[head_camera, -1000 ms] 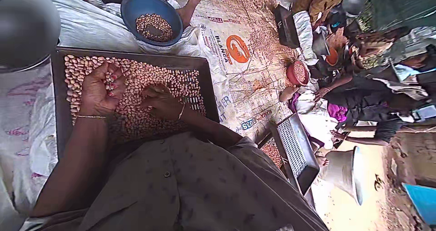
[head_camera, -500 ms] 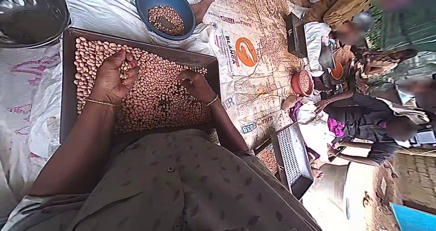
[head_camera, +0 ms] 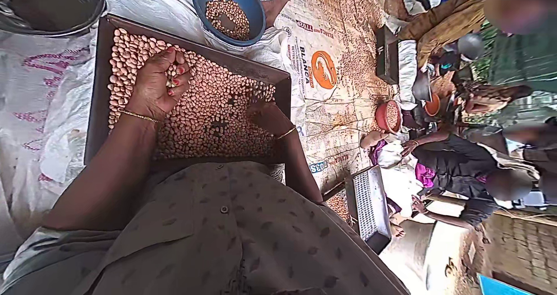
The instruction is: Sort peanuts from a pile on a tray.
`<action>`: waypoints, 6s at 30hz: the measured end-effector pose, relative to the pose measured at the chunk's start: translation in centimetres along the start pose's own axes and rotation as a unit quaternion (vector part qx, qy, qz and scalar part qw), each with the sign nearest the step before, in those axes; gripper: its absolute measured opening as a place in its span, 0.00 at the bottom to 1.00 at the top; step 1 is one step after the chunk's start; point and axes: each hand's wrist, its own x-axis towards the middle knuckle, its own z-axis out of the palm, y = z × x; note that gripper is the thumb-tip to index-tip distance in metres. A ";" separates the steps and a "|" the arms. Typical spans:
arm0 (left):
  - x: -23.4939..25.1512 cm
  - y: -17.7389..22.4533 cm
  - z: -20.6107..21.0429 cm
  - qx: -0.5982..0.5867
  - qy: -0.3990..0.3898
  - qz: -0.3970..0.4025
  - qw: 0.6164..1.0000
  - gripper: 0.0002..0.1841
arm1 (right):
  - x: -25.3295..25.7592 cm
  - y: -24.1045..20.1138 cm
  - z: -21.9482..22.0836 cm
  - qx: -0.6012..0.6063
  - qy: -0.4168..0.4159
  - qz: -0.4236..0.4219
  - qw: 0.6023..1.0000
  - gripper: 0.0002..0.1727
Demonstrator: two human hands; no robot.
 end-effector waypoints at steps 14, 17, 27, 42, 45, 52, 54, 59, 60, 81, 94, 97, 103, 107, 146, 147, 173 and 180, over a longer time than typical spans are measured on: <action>0.0 0.0 -0.4 0.003 -0.010 0.007 1.000 0.21 | 4.4 -8.8 8.0 -0.124 0.123 -0.086 0.981 0.12; -0.1 0.0 -0.2 0.018 -0.025 0.006 1.000 0.20 | 4.4 -9.0 8.3 -0.135 0.126 -0.075 0.980 0.11; -0.7 -0.5 1.1 0.183 0.000 -0.146 0.972 0.26 | 3.8 -9.7 4.5 0.314 0.282 -0.142 0.895 0.13; -0.2 0.4 -0.5 0.028 0.011 -0.032 0.999 0.18 | 4.7 -9.7 8.8 -0.048 0.078 -0.150 0.984 0.09; -0.1 0.5 -0.5 0.030 0.008 -0.033 0.999 0.19 | 4.6 -9.2 7.3 -0.022 0.062 -0.157 0.985 0.07; -0.1 0.4 -0.7 0.019 -0.009 -0.009 1.000 0.19 | 7.1 -7.7 -0.2 0.508 0.297 -0.072 0.805 0.18; -0.1 0.6 -0.6 0.021 -0.006 -0.003 1.000 0.19 | 7.1 -7.9 1.5 0.411 0.216 -0.079 0.882 0.12; -0.1 0.6 -0.6 0.022 0.003 -0.005 1.000 0.18 | 7.7 -8.2 7.8 0.066 0.181 -0.191 0.962 0.12; -0.1 0.5 -0.6 0.022 0.004 -0.005 1.000 0.17 | 7.8 -8.3 8.2 0.039 0.192 -0.192 0.962 0.11; -0.6 0.6 0.1 0.111 0.045 -0.070 0.990 0.25 | 8.6 -10.5 3.4 0.234 0.303 -0.180 0.906 0.14; 0.0 1.0 -0.8 -0.022 0.053 -0.011 0.998 0.19 | 9.2 -9.1 7.1 -0.035 0.240 -0.115 0.963 0.10; -0.2 1.1 -0.7 -0.012 0.033 -0.013 0.999 0.19 | 9.4 -8.7 4.9 0.045 0.246 -0.119 0.961 0.09; -0.2 0.7 -0.9 0.023 -0.007 -0.025 0.999 0.17 | 9.7 -7.9 -0.7 0.434 0.252 -0.053 0.863 0.25; -0.3 0.9 -0.6 0.035 0.009 -0.009 0.999 0.15 | 7.1 -8.1 4.0 0.172 0.089 -0.127 0.973 0.12; -0.2 -1.0 -0.2 0.201 -0.095 -0.094 0.970 0.15 | -4.7 -0.5 2.2 -0.020 0.148 -0.026 0.988 0.12; -0.2 -1.0 -0.1 0.204 -0.091 -0.093 0.970 0.15 | -4.0 -0.8 2.8 -0.019 0.147 -0.039 0.988 0.12; -1.2 -3.7 1.3 0.238 -0.226 -0.215 0.920 0.24 | -1.0 -1.1 1.5 0.087 0.256 -0.059 0.961 0.09; -0.4 -2.2 0.8 0.158 -0.136 -0.167 0.964 0.16 | -0.5 -0.9 4.2 -0.136 0.134 0.072 0.979 0.12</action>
